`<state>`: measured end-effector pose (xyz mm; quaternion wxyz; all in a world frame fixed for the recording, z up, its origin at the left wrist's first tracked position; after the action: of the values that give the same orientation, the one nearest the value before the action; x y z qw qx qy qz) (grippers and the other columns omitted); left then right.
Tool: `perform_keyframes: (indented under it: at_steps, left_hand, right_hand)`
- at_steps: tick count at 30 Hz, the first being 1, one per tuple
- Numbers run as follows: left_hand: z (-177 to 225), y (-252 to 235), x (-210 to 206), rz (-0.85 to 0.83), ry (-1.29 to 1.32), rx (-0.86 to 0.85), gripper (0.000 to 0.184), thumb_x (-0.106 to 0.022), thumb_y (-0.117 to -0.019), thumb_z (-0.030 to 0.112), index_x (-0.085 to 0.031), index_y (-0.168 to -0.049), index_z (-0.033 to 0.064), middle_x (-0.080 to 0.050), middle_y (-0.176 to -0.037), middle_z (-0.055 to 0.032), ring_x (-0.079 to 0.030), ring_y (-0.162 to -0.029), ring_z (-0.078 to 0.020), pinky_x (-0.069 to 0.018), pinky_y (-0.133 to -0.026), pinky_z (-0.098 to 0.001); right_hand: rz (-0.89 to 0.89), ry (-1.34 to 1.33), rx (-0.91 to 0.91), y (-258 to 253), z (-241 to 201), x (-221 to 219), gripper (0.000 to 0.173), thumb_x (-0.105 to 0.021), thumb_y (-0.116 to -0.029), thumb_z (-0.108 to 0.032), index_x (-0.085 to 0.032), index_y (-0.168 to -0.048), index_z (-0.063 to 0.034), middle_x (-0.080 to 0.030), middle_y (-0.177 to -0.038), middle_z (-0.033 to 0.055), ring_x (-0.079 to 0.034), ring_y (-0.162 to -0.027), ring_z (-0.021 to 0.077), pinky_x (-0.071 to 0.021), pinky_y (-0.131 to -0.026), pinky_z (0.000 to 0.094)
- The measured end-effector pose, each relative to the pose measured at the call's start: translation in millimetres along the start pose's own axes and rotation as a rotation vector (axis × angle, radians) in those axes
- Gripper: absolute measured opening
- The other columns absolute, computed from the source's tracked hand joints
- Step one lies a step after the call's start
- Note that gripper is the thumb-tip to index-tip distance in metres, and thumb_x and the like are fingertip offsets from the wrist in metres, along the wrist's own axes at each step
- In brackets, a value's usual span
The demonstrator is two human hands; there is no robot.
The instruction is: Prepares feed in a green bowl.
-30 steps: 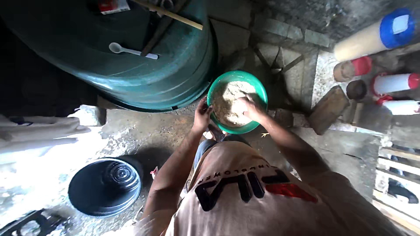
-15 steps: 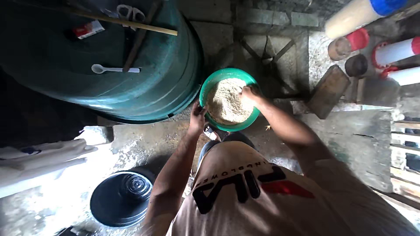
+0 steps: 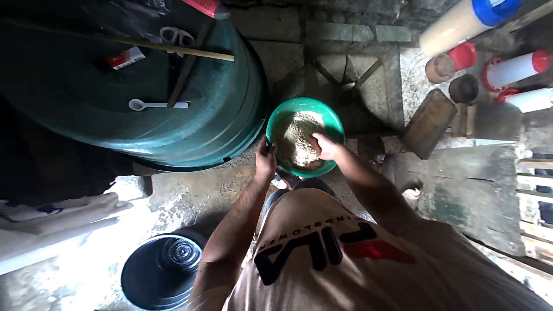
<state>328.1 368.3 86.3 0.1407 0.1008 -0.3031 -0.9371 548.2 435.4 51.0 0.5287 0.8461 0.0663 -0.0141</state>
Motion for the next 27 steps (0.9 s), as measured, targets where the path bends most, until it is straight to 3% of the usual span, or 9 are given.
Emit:
perform_keyframes:
  at_steps: [3, 5, 9, 12, 14, 18, 22, 25, 27]
  left_hand:
    - [-2, 2, 1, 0.004, 0.005, 0.004, 0.051, -0.055, -0.1068, 0.021, -0.040, -0.155, 0.0194, -0.060, -0.136, -0.0171, -0.064, -0.112, -0.0330, -0.0571, -0.083, -0.0569]
    - [-3, 2, 2, 0.003, 0.019, 0.009, 0.052, -0.057, -0.1062, 0.021, -0.040, -0.156, 0.0198, -0.059, -0.136, -0.0167, -0.064, -0.111, -0.0317, -0.0573, -0.083, -0.0555]
    - [-7, 4, 3, -0.004, 0.053, 0.003, 0.051, -0.059, -0.1053, 0.022, -0.042, -0.154, 0.0228, -0.060, -0.132, -0.0156, -0.065, -0.107, -0.0310, -0.0579, -0.080, -0.0550]
    - [-10, 5, 5, -0.018, 0.042, -0.001, 0.050, -0.058, -0.1059, 0.025, -0.043, -0.153, 0.0246, -0.060, -0.135, -0.0150, -0.065, -0.107, -0.0317, -0.0579, -0.080, -0.0558]
    - [-11, 4, 4, -0.016, 0.069, 0.003, 0.049, -0.058, -0.1058, 0.023, -0.044, -0.153, 0.0240, -0.060, -0.134, -0.0154, -0.066, -0.107, -0.0320, -0.0581, -0.080, -0.0555]
    - [-15, 4, 4, 0.001, 0.071, 0.006, 0.048, -0.057, -0.1060, 0.020, -0.044, -0.152, 0.0224, -0.061, -0.130, -0.0164, -0.066, -0.104, -0.0316, -0.0583, -0.078, -0.0550]
    - [-14, 10, 1, -0.020, 0.043, -0.048, 0.052, -0.056, -0.1065, 0.017, -0.039, -0.156, 0.0197, -0.062, -0.126, -0.0181, -0.068, -0.101, -0.0299, -0.0593, -0.080, -0.0521]
    - [-13, 14, 1, -0.048, 0.012, -0.103, 0.054, -0.056, -0.1057, 0.015, -0.038, -0.156, 0.0181, -0.062, -0.126, -0.0164, -0.067, -0.101, -0.0267, -0.0591, -0.081, -0.0491]
    - [-13, 16, 1, -0.047, 0.016, -0.106, 0.054, -0.057, -0.1054, 0.014, -0.038, -0.156, 0.0183, -0.062, -0.124, -0.0163, -0.066, -0.099, -0.0272, -0.0590, -0.079, -0.0495]
  right_hand:
    - [-0.069, -0.084, 0.046, 3, -16, -15, 0.053, -0.029, -0.1092, -0.052, -0.052, -0.138, -0.0138, -0.064, -0.122, 0.0090, -0.063, -0.109, 0.0208, -0.0544, -0.091, 0.0420]
    - [-0.083, -0.031, 0.050, 12, -32, -21, 0.056, -0.035, -0.1072, -0.055, -0.049, -0.143, -0.0149, -0.062, -0.129, 0.0096, -0.062, -0.114, 0.0218, -0.0549, -0.093, 0.0437]
    - [-0.087, 0.517, 0.235, 47, -54, -13, 0.064, -0.037, -0.1090, -0.054, -0.041, -0.156, -0.0107, -0.043, -0.158, 0.0170, -0.044, -0.144, 0.0317, -0.0418, -0.112, 0.0584]
    - [-0.040, 1.190, 0.378, 70, -43, -4, 0.054, -0.040, -0.1096, -0.048, -0.060, -0.142, -0.0096, -0.062, -0.139, 0.0198, -0.057, -0.132, 0.0370, -0.0408, -0.111, 0.0636]
    - [-0.124, 1.308, 0.391, 74, -15, -4, 0.048, -0.043, -0.1097, -0.043, -0.068, -0.129, -0.0060, -0.067, -0.128, 0.0205, -0.063, -0.122, 0.0361, -0.0453, -0.106, 0.0615]
    - [-0.326, 1.244, 0.378, 68, 27, -28, 0.047, -0.040, -0.1115, -0.036, -0.064, -0.132, -0.0008, -0.065, -0.129, 0.0232, -0.061, -0.124, 0.0354, -0.0445, -0.107, 0.0561]
    - [-0.306, 1.080, 0.376, 67, 19, -59, 0.048, -0.035, -0.1131, -0.034, -0.062, -0.133, 0.0013, -0.063, -0.131, 0.0256, -0.059, -0.125, 0.0363, -0.0432, -0.107, 0.0564]
    - [-0.300, 0.637, 0.423, 57, 6, -64, 0.046, -0.034, -0.1122, -0.029, -0.057, -0.138, 0.0024, -0.058, -0.142, 0.0206, -0.053, -0.135, 0.0261, -0.0403, -0.115, 0.0465]
    - [-0.287, 0.272, 0.401, 37, 3, -57, 0.045, -0.038, -0.1098, -0.032, -0.058, -0.136, -0.0017, -0.061, -0.137, 0.0131, -0.057, -0.127, 0.0176, -0.0477, -0.109, 0.0395]
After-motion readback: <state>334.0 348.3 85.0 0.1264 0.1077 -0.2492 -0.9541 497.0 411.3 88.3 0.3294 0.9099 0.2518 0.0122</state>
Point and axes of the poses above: each hand's wrist, its own y-axis away from the middle knuckle, its own x-axis out of the back of the hand, z = x × y, the point moved 4 cm from there along -y, towards the middle knuckle
